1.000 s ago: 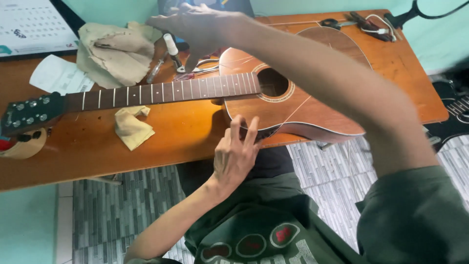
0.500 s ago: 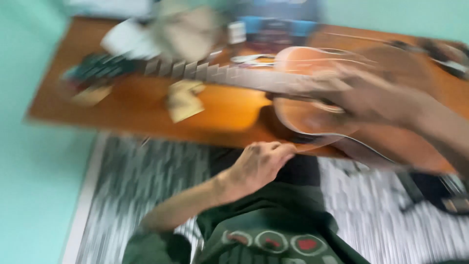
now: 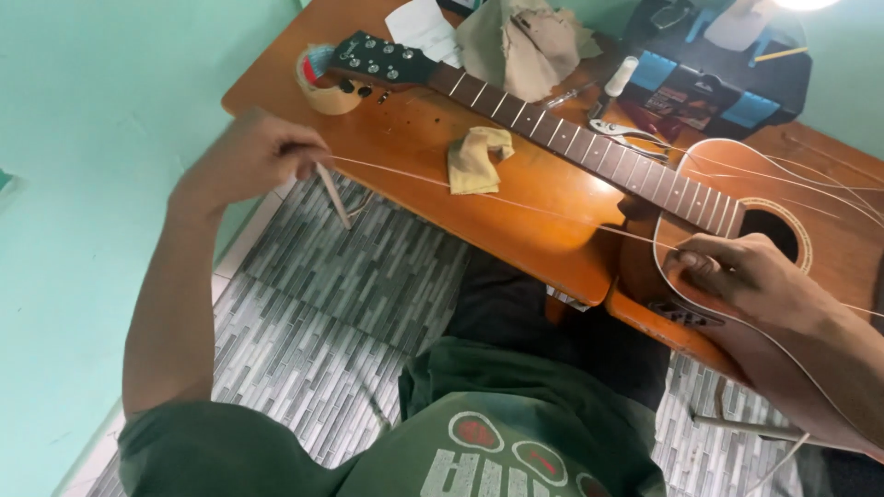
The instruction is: Replacing and winding new strings on an acoustic guitar at a workbench.
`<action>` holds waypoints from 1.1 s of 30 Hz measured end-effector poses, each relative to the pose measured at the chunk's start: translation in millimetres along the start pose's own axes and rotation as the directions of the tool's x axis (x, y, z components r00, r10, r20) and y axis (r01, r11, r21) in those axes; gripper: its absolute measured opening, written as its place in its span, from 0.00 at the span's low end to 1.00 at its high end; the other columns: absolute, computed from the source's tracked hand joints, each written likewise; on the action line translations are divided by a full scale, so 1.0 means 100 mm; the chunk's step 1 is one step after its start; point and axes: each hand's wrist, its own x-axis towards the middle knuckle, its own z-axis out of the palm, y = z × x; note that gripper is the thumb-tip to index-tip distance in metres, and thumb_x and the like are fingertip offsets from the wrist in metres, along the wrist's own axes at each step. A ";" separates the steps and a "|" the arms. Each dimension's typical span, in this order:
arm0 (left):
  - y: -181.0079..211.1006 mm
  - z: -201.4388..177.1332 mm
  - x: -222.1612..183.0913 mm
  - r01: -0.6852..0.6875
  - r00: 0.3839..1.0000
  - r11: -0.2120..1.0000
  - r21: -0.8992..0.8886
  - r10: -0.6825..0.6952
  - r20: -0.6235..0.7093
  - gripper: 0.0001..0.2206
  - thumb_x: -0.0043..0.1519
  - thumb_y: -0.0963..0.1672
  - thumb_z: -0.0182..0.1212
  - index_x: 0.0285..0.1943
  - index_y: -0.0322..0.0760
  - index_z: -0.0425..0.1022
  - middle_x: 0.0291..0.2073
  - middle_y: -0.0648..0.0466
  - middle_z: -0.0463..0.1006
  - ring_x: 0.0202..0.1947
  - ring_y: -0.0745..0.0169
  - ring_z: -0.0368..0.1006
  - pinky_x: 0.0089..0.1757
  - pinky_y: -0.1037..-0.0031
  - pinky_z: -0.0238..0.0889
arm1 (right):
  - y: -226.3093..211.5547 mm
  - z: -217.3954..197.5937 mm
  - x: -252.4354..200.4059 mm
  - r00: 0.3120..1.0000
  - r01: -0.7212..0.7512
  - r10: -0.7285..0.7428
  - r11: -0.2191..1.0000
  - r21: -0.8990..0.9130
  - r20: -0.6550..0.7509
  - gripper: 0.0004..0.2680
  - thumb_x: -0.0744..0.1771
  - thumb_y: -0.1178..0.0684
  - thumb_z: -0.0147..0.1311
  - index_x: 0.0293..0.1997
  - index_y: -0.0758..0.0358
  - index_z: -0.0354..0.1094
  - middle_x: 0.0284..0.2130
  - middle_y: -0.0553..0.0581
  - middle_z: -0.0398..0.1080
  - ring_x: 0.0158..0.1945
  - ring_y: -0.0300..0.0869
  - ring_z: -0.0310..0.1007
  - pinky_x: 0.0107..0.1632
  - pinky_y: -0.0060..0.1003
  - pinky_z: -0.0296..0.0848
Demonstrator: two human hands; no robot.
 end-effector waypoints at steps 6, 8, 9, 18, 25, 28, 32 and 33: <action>-0.04 0.37 0.27 -0.144 0.956 0.986 -0.078 0.119 -0.267 0.06 0.68 0.37 0.58 0.47 0.31 0.81 0.35 0.50 0.85 0.34 0.63 0.82 0.41 0.77 0.73 | -0.49 0.03 0.57 0.997 0.025 -0.014 0.986 -0.168 0.072 0.15 0.68 0.43 0.47 0.60 0.50 0.71 0.36 0.51 0.82 0.37 0.49 0.83 0.43 0.44 0.73; -0.21 0.60 0.57 -0.105 0.887 0.936 0.336 0.241 -0.394 0.10 0.72 0.46 0.57 0.39 0.40 0.75 0.46 0.55 0.78 0.54 0.51 0.70 0.50 0.57 0.68 | -0.63 0.13 0.94 0.979 0.144 -0.178 0.946 -0.291 -0.096 0.16 0.66 0.38 0.59 0.51 0.57 0.68 0.41 0.57 0.75 0.41 0.53 0.77 0.44 0.49 0.74; -0.30 0.62 0.71 -0.104 0.885 0.936 0.337 0.242 -0.397 0.10 0.72 0.46 0.57 0.39 0.40 0.75 0.46 0.55 0.78 0.54 0.51 0.70 0.50 0.57 0.68 | -0.66 0.15 1.13 0.979 0.145 -0.181 0.945 -0.294 -0.098 0.16 0.66 0.38 0.59 0.51 0.57 0.68 0.41 0.57 0.75 0.41 0.53 0.77 0.44 0.49 0.74; -1.09 0.63 1.19 -0.187 0.909 0.967 0.173 0.237 -0.343 0.04 0.66 0.41 0.71 0.41 0.48 0.84 0.81 0.49 0.38 0.77 0.27 0.23 0.67 0.25 0.17 | -0.77 0.17 1.92 0.768 0.536 -0.614 0.772 -0.343 -0.181 0.14 0.74 0.50 0.44 0.45 0.78 0.64 0.65 0.77 0.56 0.56 0.66 0.71 0.49 0.61 0.81; -1.12 0.66 1.21 -0.352 0.813 0.922 0.160 0.386 -0.436 0.12 0.63 0.28 0.65 0.35 0.33 0.81 0.78 0.48 0.51 0.78 0.37 0.41 0.56 0.48 0.73 | -0.72 0.33 1.92 0.794 0.483 -0.595 0.743 -0.464 -0.126 0.06 0.73 0.61 0.43 0.46 0.77 0.53 0.56 0.77 0.60 0.32 0.57 0.70 0.22 0.44 0.74; -1.08 0.62 1.19 -0.358 0.781 0.903 0.235 0.428 -0.455 0.16 0.63 0.27 0.58 0.27 0.34 0.77 0.74 0.45 0.62 0.75 0.37 0.51 0.57 0.48 0.69 | -0.68 0.32 1.90 0.756 0.508 -0.643 0.694 -0.509 -0.122 0.03 0.73 0.64 0.37 0.44 0.76 0.52 0.50 0.79 0.62 0.33 0.57 0.67 0.23 0.46 0.70; -0.97 0.72 1.24 -0.387 0.788 0.905 0.178 0.425 -0.446 0.16 0.62 0.27 0.57 0.28 0.33 0.78 0.72 0.41 0.66 0.76 0.35 0.54 0.36 0.59 0.66 | -0.62 0.27 1.73 0.723 0.516 -0.679 0.655 -0.551 -0.130 0.03 0.72 0.66 0.37 0.42 0.73 0.50 0.49 0.78 0.62 0.33 0.59 0.65 0.29 0.49 0.69; -0.91 0.76 1.23 -0.401 0.786 0.900 0.170 0.434 -0.439 0.16 0.62 0.27 0.57 0.28 0.33 0.78 0.72 0.41 0.66 0.76 0.35 0.54 0.36 0.59 0.66 | -0.60 0.27 1.67 0.734 0.503 -0.666 0.664 -0.553 -0.133 0.03 0.72 0.66 0.37 0.42 0.73 0.50 0.49 0.78 0.62 0.33 0.59 0.65 0.29 0.49 0.69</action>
